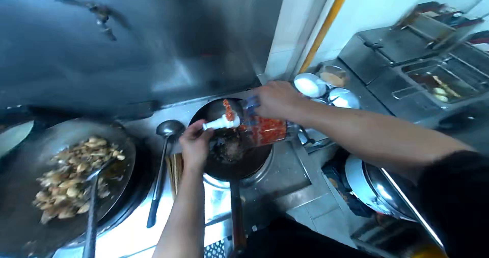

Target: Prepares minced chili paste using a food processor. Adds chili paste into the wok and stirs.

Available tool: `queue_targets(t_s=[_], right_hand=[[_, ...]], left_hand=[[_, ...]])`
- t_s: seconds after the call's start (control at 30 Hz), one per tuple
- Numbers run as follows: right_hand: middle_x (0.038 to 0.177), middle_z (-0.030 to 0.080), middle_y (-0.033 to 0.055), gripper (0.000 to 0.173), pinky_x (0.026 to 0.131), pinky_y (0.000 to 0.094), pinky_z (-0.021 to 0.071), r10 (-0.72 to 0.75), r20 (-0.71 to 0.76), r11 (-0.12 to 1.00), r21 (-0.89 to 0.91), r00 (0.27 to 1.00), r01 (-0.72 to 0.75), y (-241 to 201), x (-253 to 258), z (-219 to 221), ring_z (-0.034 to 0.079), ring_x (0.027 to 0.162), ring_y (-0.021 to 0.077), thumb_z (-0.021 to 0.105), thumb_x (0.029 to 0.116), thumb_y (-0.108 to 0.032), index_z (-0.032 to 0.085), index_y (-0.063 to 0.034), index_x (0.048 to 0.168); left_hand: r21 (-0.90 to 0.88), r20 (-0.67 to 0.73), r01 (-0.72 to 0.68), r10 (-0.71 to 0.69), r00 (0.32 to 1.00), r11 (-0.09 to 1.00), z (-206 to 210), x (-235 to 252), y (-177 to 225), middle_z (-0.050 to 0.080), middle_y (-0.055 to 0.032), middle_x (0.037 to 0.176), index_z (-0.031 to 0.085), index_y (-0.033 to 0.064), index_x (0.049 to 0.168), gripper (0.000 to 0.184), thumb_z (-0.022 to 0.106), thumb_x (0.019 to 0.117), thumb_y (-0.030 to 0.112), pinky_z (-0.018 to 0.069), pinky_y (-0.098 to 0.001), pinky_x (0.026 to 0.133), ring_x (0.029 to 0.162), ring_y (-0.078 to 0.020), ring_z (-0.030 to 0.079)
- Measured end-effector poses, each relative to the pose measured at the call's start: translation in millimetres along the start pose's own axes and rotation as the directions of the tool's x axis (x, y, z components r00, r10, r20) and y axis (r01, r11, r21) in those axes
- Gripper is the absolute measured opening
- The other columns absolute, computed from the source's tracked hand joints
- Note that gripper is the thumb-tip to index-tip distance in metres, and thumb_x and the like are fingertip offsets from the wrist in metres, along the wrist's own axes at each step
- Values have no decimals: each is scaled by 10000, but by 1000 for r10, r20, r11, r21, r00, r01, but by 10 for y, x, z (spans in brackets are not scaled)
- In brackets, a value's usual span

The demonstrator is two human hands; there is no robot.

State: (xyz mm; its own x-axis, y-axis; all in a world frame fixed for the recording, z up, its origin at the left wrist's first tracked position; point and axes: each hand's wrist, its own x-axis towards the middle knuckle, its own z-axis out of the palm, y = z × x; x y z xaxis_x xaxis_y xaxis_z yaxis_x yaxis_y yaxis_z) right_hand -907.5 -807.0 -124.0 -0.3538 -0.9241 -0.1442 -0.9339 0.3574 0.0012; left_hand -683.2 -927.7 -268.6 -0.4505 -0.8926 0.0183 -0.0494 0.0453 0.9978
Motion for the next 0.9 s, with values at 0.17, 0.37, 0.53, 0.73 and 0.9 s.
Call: queue_targets(t_s=[0.17,0.37,0.53,0.73,0.9], right_hand=[[851,692,126,303,692,602,543,116,21,988,-101,993,-113,-270,78,52,697,857,357,673,877,-409,696,-106,892],[888,701,150,319,708,619,548,232,105,960,-184,967,-211,-606,202,108,702,886,378,656,895,-418,700,-103,912],[901,698,156,339,694,618,545,265,183,943,-256,947,-215,-863,316,124,701,893,379,650,902,-421,685,-85,873],[907,705,143,278,713,604,554,218,238,936,-325,946,-134,-975,412,260,706,899,367,656,897,-371,692,-95,900],[925,711,158,275,712,624,555,207,240,943,-306,948,-128,-987,440,350,708,901,378,663,895,-354,705,-84,927]], left_hand=[[4,2,76,-76,997,997,-160,87,-145,726,-97,1014,694,10,1163,292,760,879,34,604,-364,804,876,-162,702],[123,-62,248,-242,968,961,-247,129,-332,729,-131,982,700,32,1164,298,747,924,202,589,-511,809,867,-254,710],[243,-79,403,-396,915,882,-208,121,-389,740,-136,908,750,65,1030,300,671,979,350,575,-571,795,851,-305,719],[315,-85,467,-465,881,826,-96,116,-344,753,-131,894,772,84,936,362,625,997,408,565,-583,802,863,-318,726],[352,-64,405,-410,910,844,-94,51,-212,743,-148,905,774,85,952,332,634,996,383,549,-607,807,881,-343,713]])
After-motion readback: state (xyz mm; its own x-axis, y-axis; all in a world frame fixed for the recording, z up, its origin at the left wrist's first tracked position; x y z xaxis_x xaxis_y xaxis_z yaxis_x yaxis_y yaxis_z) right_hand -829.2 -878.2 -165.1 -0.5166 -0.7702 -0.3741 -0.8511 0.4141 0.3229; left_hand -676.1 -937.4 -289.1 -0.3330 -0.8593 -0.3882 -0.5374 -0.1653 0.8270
